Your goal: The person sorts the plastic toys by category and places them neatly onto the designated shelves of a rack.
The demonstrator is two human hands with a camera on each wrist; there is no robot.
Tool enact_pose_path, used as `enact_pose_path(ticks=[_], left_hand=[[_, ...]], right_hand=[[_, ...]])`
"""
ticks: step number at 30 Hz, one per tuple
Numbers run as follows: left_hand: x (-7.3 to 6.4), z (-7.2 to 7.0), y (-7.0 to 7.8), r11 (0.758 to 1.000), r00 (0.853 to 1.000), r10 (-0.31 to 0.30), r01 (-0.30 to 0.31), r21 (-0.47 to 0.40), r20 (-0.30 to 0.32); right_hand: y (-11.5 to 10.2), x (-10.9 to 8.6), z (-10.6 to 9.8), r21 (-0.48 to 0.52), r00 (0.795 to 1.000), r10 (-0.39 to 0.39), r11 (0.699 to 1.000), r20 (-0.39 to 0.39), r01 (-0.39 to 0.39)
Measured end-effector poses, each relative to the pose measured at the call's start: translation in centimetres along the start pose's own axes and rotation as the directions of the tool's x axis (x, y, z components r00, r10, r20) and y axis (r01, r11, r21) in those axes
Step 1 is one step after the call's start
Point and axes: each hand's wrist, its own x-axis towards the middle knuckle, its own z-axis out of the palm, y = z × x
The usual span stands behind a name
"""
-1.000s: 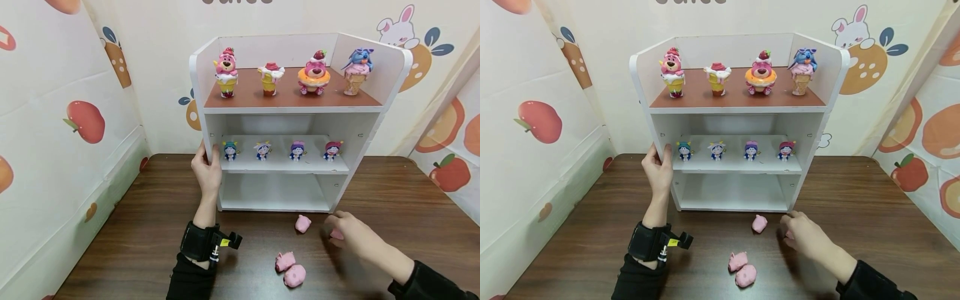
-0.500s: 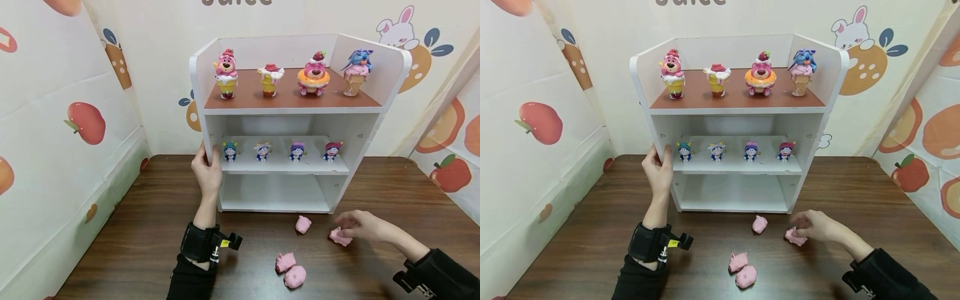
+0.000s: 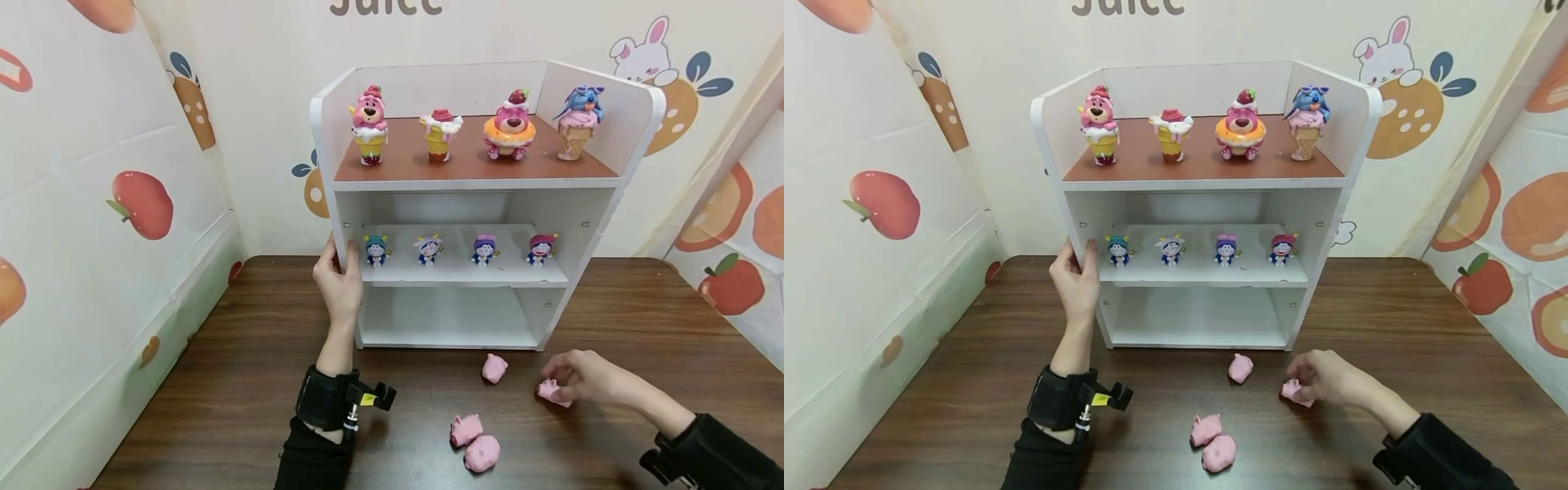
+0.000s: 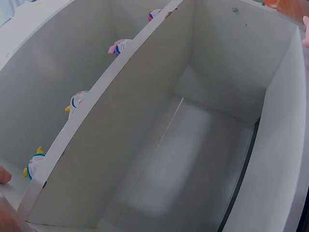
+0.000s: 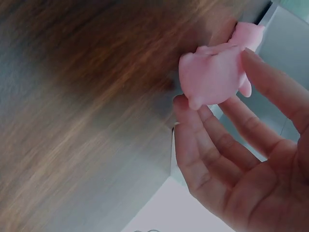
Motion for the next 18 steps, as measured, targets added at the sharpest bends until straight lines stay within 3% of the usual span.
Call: enact_pose_path(ticks=[5,12,18], left_hand=[[0.0,0.2,1.5,1.0,1.0,-0.013,0.013,0.009,0.001],[0.0,0.2,1.8,1.0,1.0,-0.006,0.006,0.017,0.001],[0.0,0.1,1.5,0.999,1.0,0.001,-0.001,0.034,-0.001]], right_hand=[[-0.6,0.0,0.8,-0.057,0.997,-0.064,0.996,-0.034,0.062],[-0.9,0.1,1.9,-0.183,0.984,-0.142,0.976,-0.108,0.121],[-1.0,0.1,2.6,-0.285,0.98,-0.146,0.953,-0.134,0.103]])
